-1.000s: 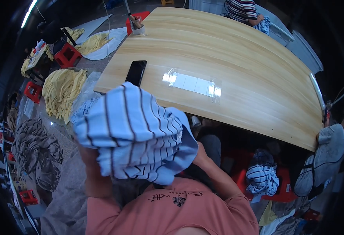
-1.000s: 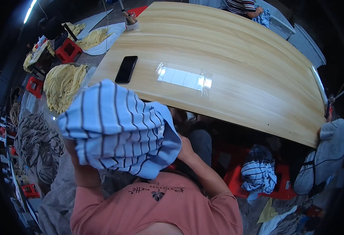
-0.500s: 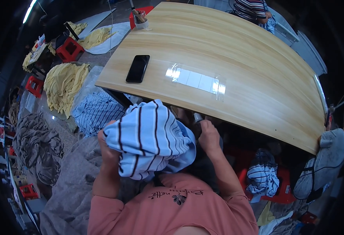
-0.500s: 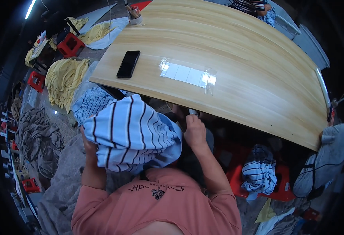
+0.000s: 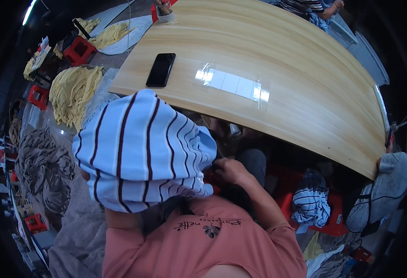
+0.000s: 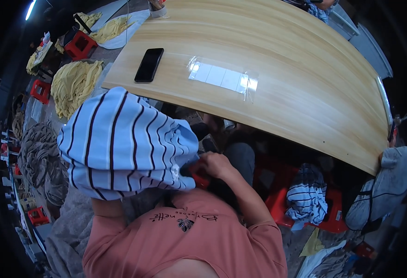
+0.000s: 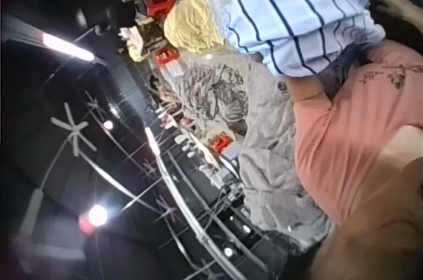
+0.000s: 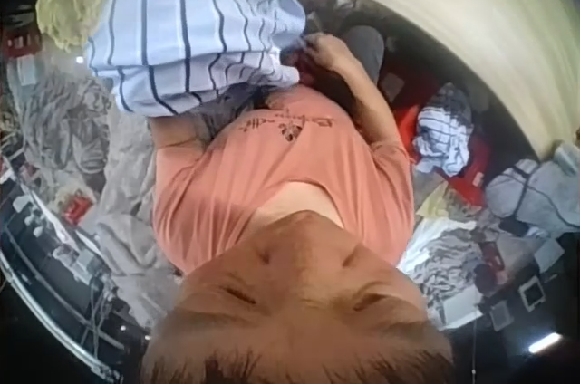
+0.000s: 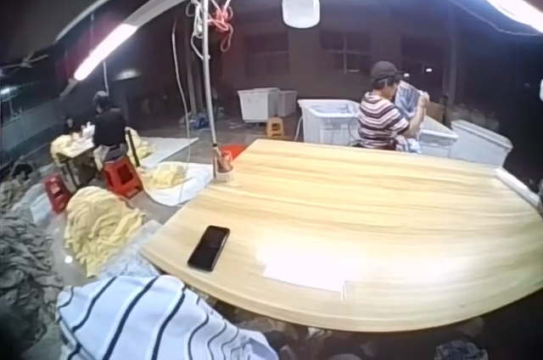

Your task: Folding and inspecting striped garments on a table.

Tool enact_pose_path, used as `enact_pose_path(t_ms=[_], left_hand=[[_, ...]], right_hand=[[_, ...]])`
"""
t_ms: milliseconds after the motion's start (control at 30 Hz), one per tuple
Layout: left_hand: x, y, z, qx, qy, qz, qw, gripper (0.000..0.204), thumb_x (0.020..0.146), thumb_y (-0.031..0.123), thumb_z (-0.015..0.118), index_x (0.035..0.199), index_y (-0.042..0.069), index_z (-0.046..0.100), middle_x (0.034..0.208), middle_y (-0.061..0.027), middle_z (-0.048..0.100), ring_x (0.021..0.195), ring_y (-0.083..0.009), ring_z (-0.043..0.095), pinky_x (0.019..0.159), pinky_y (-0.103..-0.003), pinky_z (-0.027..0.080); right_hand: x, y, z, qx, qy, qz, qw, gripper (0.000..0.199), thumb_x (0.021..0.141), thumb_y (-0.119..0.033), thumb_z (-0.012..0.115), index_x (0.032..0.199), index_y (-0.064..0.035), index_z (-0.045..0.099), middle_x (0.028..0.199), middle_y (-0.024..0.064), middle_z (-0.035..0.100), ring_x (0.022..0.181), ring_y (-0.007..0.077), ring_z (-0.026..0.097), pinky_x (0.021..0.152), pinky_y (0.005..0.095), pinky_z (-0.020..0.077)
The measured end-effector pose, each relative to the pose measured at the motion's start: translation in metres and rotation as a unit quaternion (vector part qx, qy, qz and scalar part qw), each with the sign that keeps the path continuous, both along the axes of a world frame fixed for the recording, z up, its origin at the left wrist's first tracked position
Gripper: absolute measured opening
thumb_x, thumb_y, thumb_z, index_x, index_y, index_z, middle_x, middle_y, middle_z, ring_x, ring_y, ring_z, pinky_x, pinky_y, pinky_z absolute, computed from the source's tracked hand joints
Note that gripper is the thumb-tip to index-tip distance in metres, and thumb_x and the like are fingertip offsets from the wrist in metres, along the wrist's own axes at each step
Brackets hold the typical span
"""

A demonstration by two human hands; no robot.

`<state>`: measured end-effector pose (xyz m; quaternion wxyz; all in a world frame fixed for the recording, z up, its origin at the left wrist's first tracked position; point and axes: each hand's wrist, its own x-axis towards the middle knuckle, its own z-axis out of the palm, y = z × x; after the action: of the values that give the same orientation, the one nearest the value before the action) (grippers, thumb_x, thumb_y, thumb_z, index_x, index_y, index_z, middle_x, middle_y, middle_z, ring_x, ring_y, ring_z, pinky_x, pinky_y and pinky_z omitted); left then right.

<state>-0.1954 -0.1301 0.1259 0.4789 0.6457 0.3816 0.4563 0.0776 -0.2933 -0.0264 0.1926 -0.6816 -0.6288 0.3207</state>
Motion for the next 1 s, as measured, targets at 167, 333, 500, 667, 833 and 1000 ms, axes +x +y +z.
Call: enact_pose_path(t_ms=[167, 333, 500, 667, 833, 1000], left_hand=[[0.037, -0.014, 0.044, 0.011, 0.086, -0.002, 0.996, 0.045, 0.077, 0.035, 0.059, 0.104, -0.001, 0.053, 0.098, -0.0157, 0.06, 0.085, -0.0261, 0.061, 0.067, -0.036, 0.051], [0.067, -0.036, 0.027, 0.353, 0.075, -0.225, 0.905, 0.044, 0.059, 0.028, 0.077, 0.088, 0.003, 0.055, 0.086, -0.0148, 0.057, 0.072, -0.0247, 0.06, 0.059, -0.031, 0.049], [0.076, -0.06, 0.017, 0.249, 0.094, -0.369, 0.891, 0.051, 0.05, 0.03, 0.085, 0.081, 0.001, 0.056, 0.081, -0.0145, 0.055, 0.064, -0.0238, 0.056, 0.057, -0.03, 0.045], [0.061, -0.057, 0.004, -0.074, -0.132, -0.165, 0.975, 0.019, 0.068, 0.001, 0.067, 0.076, 0.002, 0.05, 0.079, -0.0105, 0.057, 0.071, -0.0126, 0.053, 0.066, -0.023, 0.041], [0.05, -0.046, 0.016, -0.141, -0.224, -0.108, 0.958, 0.019, 0.074, 0.002, 0.062, 0.08, 0.004, 0.044, 0.081, -0.009, 0.056, 0.072, -0.0105, 0.05, 0.069, -0.023, 0.04], [0.05, -0.056, 0.009, -0.085, -0.219, -0.121, 0.964, 0.022, 0.072, 0.004, 0.065, 0.079, 0.005, 0.045, 0.081, -0.0083, 0.053, 0.072, -0.011, 0.048, 0.068, -0.023, 0.039]], right_hand=[[-0.007, 0.013, 0.082, 0.112, 0.335, -0.133, 0.926, 0.03, 0.079, -0.014, 0.06, 0.104, 0.0022, 0.054, 0.091, 0.0148, 0.061, 0.084, 0.0265, 0.061, 0.069, 0.035, 0.0495], [-0.035, 0.021, 0.107, 0.095, 0.721, -0.018, 0.686, 0.091, 0.068, -0.06, 0.064, 0.125, 0.0045, 0.037, 0.118, 0.0111, 0.049, 0.105, 0.0188, 0.05, 0.087, 0.0307, 0.0427], [-0.037, 0.014, 0.115, 0.028, 0.79, -0.095, 0.605, 0.07, 0.06, -0.008, 0.056, 0.126, 0.0028, 0.037, 0.119, 0.0129, 0.051, 0.102, 0.0215, 0.055, 0.09, 0.0337, 0.0424], [-0.035, 0.012, 0.108, 0.05, 0.87, -0.11, 0.478, 0.08, 0.06, -0.015, 0.053, 0.133, -0.0008, 0.027, 0.126, 0.0173, 0.045, 0.111, 0.0325, 0.05, 0.095, 0.0434, 0.0399], [-0.02, 0.013, 0.085, 0.091, 0.727, -0.17, 0.659, 0.062, 0.069, -0.017, 0.058, 0.125, 0.0011, 0.039, 0.116, 0.0142, 0.052, 0.102, 0.0243, 0.054, 0.092, 0.0351, 0.0404], [-0.015, 0.008, 0.105, 0.299, 0.349, -0.159, 0.874, 0.05, 0.071, -0.013, 0.067, 0.115, 0.0011, 0.048, 0.104, 0.01, 0.055, 0.097, 0.0191, 0.052, 0.087, 0.0301, 0.0397]])
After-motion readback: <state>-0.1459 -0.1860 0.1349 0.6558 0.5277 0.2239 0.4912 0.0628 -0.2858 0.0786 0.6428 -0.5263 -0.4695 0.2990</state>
